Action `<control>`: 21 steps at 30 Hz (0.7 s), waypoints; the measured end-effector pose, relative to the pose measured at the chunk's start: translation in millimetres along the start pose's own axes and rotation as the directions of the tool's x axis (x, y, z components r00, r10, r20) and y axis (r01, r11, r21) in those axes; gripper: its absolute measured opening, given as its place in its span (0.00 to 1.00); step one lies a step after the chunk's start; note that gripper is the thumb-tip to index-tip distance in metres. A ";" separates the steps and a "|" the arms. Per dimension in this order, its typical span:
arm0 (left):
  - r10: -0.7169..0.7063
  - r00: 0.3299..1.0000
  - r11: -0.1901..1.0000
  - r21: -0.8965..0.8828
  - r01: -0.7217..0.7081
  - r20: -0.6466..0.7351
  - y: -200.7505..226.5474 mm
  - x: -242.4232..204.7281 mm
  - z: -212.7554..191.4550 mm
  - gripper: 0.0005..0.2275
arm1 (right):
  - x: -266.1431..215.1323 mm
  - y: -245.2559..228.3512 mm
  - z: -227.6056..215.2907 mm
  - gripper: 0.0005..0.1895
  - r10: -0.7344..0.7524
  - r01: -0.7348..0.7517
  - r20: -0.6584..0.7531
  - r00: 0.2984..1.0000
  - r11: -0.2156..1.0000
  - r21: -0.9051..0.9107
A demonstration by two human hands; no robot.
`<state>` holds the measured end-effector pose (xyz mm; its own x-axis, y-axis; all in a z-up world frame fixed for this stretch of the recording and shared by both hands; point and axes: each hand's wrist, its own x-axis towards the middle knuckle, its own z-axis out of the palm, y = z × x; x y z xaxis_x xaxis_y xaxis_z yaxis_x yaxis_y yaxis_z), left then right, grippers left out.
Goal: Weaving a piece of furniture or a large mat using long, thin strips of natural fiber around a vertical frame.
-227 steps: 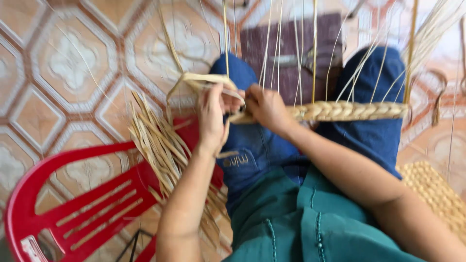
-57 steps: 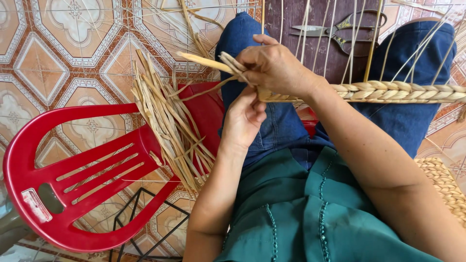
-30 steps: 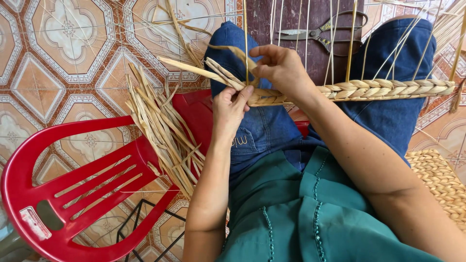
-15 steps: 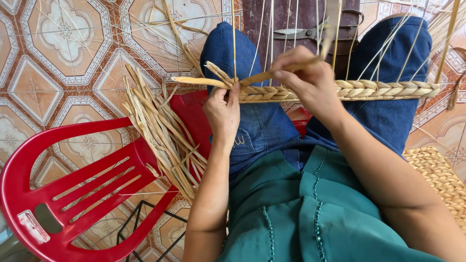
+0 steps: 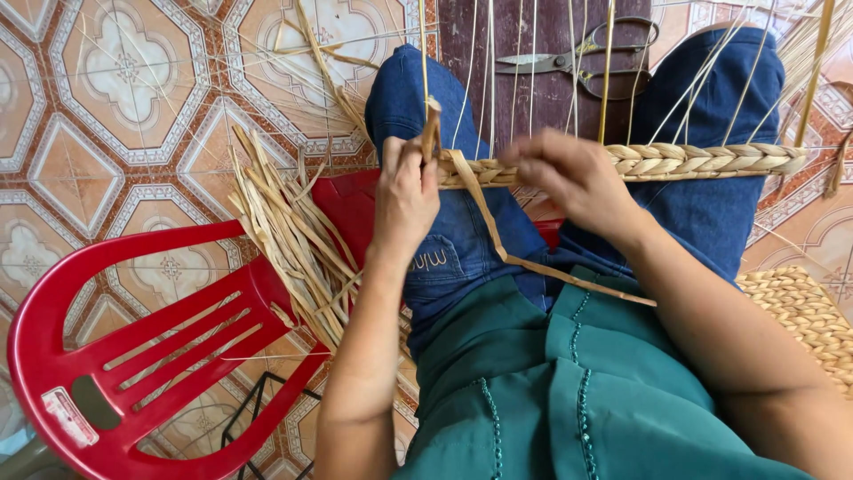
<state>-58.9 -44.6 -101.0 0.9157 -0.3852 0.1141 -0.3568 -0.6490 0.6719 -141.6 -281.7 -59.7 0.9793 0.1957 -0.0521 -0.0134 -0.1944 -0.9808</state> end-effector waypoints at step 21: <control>0.048 0.914 0.979 -0.199 0.036 0.402 -2.8 43.8 -31.3 0.05 | 57.9 18.7 32.1 0.13 0.219 -0.183 -0.227 0.949 0.969 0.168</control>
<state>-12.0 -39.1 -75.0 0.7459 -0.6472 -0.1571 -0.2799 -0.5187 0.8079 -91.7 -243.2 -87.1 0.9722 -0.0756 -0.2217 -0.2265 -0.0627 -0.9720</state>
